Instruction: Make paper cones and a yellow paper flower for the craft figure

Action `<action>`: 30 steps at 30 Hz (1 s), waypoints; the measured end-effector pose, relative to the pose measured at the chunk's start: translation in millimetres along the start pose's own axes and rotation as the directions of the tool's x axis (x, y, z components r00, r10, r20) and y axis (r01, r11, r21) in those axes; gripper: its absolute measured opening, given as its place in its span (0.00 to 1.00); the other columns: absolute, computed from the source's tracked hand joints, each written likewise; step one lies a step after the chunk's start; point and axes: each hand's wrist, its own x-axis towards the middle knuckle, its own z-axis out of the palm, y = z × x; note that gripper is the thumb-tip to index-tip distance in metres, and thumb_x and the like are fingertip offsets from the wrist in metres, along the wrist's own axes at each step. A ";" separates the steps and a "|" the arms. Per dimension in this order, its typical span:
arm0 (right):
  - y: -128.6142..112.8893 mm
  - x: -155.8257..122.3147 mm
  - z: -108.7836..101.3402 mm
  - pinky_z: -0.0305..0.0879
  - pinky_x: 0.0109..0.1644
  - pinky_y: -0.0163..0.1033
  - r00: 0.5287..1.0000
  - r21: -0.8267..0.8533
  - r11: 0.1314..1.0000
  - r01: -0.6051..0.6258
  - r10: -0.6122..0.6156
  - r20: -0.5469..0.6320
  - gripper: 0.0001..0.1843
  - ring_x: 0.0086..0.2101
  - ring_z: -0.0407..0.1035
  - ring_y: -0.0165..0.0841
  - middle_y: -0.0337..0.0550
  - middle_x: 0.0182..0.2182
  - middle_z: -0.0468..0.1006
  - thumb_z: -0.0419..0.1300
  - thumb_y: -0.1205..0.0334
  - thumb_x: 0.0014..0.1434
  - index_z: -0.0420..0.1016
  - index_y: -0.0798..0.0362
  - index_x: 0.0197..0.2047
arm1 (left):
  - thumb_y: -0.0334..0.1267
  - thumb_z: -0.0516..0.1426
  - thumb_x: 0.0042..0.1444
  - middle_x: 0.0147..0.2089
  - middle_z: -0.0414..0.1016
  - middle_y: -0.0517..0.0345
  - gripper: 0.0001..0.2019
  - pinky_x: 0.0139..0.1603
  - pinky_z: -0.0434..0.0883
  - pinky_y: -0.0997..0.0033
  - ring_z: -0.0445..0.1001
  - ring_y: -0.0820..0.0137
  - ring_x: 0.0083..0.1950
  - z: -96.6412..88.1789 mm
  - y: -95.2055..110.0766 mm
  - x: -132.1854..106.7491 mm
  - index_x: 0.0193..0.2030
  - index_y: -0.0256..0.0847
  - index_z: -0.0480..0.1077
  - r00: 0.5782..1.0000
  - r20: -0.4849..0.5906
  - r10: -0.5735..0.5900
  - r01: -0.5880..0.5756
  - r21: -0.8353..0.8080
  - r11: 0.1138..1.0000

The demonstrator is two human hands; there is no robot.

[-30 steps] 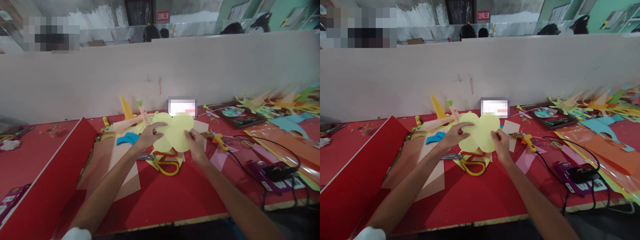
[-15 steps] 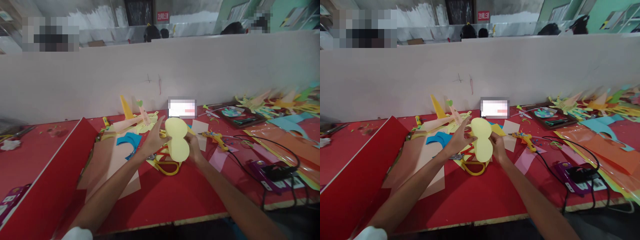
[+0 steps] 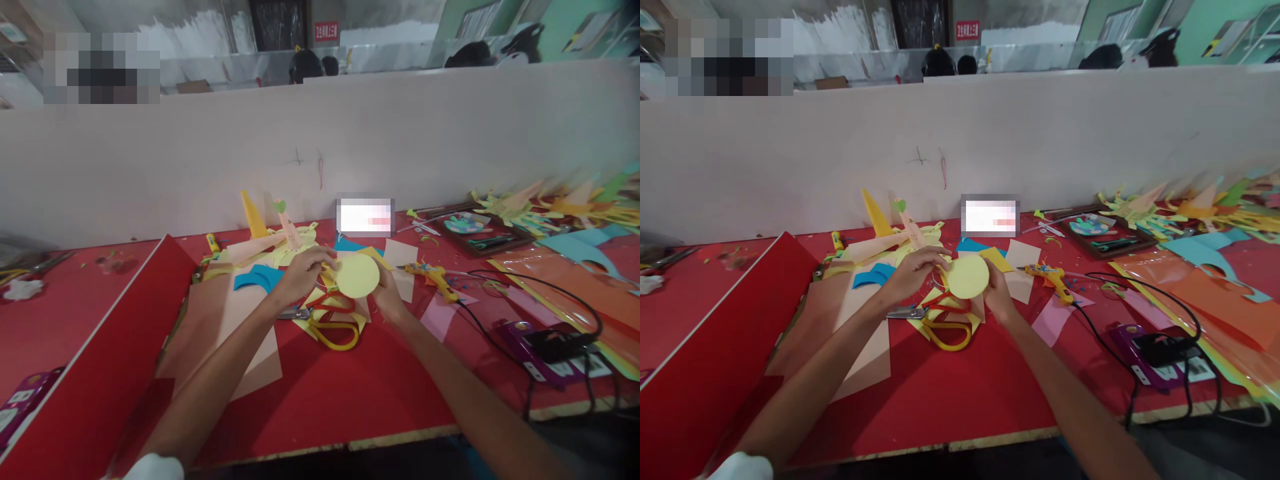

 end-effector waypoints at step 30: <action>-13.1 -9.3 14.8 0.70 0.36 0.40 0.994 0.050 0.995 -0.090 0.087 0.066 0.20 0.29 0.72 0.34 0.38 0.27 0.77 0.68 0.42 0.58 0.74 0.49 0.38 | 0.46 0.65 0.55 0.36 0.77 0.54 0.15 0.32 0.76 0.67 0.78 0.67 0.33 11.1 -1.0 -2.6 0.43 0.38 0.71 0.946 0.129 -0.298 0.318 -0.178 0.931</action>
